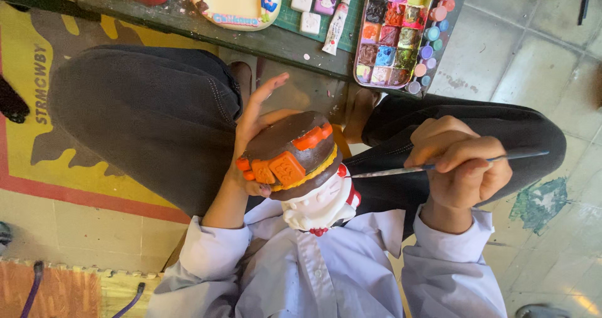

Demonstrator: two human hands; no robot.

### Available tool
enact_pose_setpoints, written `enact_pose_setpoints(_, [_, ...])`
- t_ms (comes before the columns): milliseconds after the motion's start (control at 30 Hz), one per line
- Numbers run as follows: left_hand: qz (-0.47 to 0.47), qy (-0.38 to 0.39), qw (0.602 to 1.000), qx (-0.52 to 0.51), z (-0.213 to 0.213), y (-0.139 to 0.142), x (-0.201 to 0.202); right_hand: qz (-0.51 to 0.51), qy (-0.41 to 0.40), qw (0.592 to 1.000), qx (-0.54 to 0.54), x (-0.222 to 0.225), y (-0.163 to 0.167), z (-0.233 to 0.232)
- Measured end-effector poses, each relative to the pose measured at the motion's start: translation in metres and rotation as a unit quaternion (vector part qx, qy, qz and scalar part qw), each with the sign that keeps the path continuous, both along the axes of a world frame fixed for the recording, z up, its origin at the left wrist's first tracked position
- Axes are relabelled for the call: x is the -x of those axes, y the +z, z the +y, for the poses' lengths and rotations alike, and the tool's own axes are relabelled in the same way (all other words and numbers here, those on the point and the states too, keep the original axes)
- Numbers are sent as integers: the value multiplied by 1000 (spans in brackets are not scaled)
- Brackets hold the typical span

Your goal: The person sits on the floor holding a ceramic figurine in one hand and paints it with a brush, applying red, white and orange paint to different parts of the figure and rotating it to reach other sides, dipping the brush in paint containers on the table.

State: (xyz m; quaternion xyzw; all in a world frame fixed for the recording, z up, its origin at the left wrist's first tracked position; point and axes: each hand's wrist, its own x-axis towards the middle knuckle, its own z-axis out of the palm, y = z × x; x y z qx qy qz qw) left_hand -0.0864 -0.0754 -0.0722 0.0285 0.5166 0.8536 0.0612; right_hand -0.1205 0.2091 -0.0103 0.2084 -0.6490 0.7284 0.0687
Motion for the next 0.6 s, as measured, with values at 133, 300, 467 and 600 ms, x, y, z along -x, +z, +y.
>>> enact_pose_setpoints(133, [-9,-29,1000,-5,-1,2,-2,7,5,1000,-18,-2,3,-4])
enact_pose_setpoints(300, [-40,-31,999,-20,1,2,-7,23,-5,1000,-20,-1,2,-6])
enact_pose_setpoints(467, [-13,-14,999,39,0,-3,-2,42,-16,999,-19,2,-2,-5])
enact_pose_setpoints(600, [-10,-12,1000,4,1,-4,-1,47,-11,999,-19,3,-1,-6])
